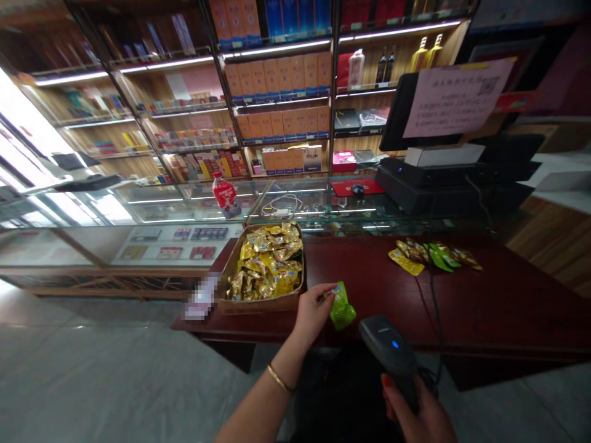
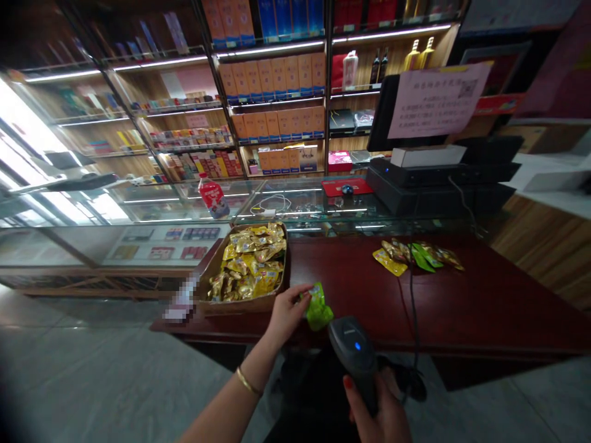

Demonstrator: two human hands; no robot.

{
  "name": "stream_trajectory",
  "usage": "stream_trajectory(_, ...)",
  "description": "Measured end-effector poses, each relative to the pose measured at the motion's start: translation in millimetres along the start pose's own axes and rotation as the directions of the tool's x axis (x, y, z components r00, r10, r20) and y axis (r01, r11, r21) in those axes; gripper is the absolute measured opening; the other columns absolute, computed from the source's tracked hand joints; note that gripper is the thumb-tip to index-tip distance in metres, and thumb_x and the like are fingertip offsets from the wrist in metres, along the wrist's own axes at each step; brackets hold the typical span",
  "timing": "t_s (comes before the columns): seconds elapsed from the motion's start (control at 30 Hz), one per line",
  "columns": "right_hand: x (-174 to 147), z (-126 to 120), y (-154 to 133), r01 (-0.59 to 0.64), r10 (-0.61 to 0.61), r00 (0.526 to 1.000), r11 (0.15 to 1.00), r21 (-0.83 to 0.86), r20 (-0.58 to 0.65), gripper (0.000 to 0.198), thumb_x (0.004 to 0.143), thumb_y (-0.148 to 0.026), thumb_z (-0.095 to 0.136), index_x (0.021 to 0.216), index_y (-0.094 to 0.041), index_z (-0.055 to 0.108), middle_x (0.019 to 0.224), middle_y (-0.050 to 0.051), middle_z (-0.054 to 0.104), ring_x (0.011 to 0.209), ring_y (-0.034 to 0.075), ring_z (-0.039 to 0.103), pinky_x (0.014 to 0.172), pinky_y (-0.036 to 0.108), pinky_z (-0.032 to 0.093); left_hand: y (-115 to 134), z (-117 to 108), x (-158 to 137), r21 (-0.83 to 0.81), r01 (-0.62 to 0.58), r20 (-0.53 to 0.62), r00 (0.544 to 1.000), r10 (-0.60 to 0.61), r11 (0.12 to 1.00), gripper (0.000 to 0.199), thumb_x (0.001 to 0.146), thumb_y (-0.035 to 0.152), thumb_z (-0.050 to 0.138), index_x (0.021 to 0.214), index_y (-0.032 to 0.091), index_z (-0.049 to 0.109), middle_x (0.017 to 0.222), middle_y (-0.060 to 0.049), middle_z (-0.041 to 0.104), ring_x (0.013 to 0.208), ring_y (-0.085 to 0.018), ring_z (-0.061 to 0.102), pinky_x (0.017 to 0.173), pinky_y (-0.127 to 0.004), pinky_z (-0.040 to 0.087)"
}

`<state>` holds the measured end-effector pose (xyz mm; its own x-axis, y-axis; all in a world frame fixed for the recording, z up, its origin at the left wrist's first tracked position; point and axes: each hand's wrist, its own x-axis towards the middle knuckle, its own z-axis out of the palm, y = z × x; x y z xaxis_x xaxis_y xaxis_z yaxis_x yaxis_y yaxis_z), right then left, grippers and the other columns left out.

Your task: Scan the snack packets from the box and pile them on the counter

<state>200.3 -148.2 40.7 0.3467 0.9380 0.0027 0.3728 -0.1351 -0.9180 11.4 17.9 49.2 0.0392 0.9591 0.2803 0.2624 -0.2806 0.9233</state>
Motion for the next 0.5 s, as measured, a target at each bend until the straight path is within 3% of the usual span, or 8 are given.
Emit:
stream_trajectory(0.1,4,-4,4,0.014,-0.010,0.997,0.999,-0.044,0.074,0.060,0.079,-0.083,0.055,0.073,-0.024,0.065,0.061,0.001,0.063,0.055,0.018,0.063,0.059,0.029,0.050,-32,20,-1,-0.134,0.131,0.051,0.991,-0.125,0.982,0.055,0.072,0.005,0.071,0.125,0.020,0.071,0.125,-0.009,0.072,0.108,-0.022,0.070,0.096,-0.035,0.056)
stream_trajectory(0.2,8,-5,8,0.019,-0.011,0.993,0.998,-0.067,0.117,0.059,0.083,-0.079,0.053,0.074,-0.023,0.066,0.061,0.002,0.064,0.060,0.020,0.065,0.058,0.029,0.051,-49,21,-1,-0.290,0.218,0.102,0.975,-0.196,0.932,0.066,0.069,0.006,0.075,0.133,0.020,0.065,0.135,-0.011,0.066,0.111,-0.022,0.069,0.098,-0.035,0.055)
stream_trajectory(0.37,12,0,5,0.006,0.000,0.989,0.999,-0.041,0.146,0.056,0.085,-0.076,0.055,0.077,-0.022,0.069,0.059,0.003,0.065,0.061,0.021,0.066,0.056,0.028,0.051,-54,17,-3,-0.436,0.258,0.175,0.964,-0.199,0.862,0.072,0.069,0.016,0.081,0.138,0.021,0.059,0.132,-0.012,0.066,0.109,-0.024,0.069,0.099,-0.038,0.055)
stream_trajectory(0.5,13,3,1,0.023,-0.019,0.986,1.000,-0.021,0.166,0.054,0.085,-0.074,0.058,0.079,-0.022,0.070,0.057,0.002,0.064,0.057,0.020,0.064,0.055,0.028,0.051,-57,21,-4,-0.443,0.240,0.160,0.969,-0.188,0.864,0.076,0.068,0.014,0.080,0.140,0.020,0.056,0.136,-0.013,0.063,0.115,-0.026,0.067,0.102,-0.039,0.053)
